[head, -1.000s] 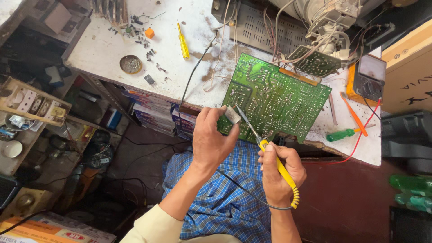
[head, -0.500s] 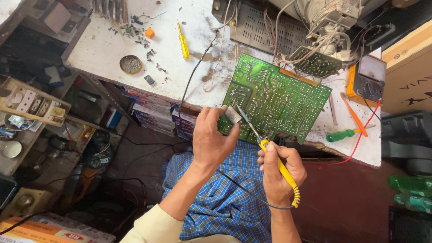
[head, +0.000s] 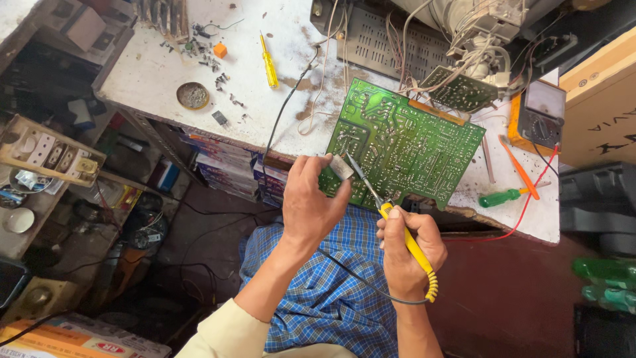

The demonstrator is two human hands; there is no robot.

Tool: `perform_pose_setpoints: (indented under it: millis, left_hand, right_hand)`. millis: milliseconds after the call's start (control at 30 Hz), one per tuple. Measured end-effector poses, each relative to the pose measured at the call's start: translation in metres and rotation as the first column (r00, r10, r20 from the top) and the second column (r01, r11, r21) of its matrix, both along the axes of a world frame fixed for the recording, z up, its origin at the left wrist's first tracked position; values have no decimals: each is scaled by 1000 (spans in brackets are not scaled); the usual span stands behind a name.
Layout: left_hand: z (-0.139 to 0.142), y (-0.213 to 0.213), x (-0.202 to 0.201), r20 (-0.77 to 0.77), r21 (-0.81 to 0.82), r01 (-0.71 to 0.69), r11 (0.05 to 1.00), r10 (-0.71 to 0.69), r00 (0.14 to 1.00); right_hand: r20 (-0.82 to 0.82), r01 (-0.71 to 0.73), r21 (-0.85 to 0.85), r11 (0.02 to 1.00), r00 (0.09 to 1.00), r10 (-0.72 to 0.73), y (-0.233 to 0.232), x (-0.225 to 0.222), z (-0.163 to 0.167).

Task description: The person cleans a circuit board with a toothbrush, then uses a soldering iron to apply solder to several points on the board. The person flips the board over to clean the other side and continues soldering.

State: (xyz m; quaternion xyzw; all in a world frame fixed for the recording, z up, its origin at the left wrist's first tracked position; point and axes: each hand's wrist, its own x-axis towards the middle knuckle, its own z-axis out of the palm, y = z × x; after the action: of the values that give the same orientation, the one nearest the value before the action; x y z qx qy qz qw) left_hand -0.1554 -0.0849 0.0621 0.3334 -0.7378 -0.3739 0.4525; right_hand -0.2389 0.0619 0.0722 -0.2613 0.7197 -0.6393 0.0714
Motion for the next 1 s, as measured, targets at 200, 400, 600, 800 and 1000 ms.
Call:
perform_pose_setpoints:
  millis: [200, 400, 600, 800, 1000]
  left_hand:
    - [4, 3, -3, 20, -1, 1, 1000, -1, 1000]
    - [-36, -45, 111, -37, 173, 228, 958, -225, 974]
    - [-154, 14, 282, 891, -8, -324, 946, 154, 428]
    - [-129, -2, 173, 286, 271, -455, 848, 381, 880]
    - [-22, 0, 38, -128, -46, -30, 998, 24, 991]
  right_hand:
    - [17, -13, -22, 1000, 1000, 13, 5, 1, -1]
    - [119, 49, -271, 961, 993, -17, 46, -10, 15]
    - [263, 212, -414, 885, 959, -107, 66, -38, 18]
    - [56, 80, -378, 922, 996, -64, 55, -17, 0]
    - [70, 83, -323, 943, 995, -64, 36, -12, -5]
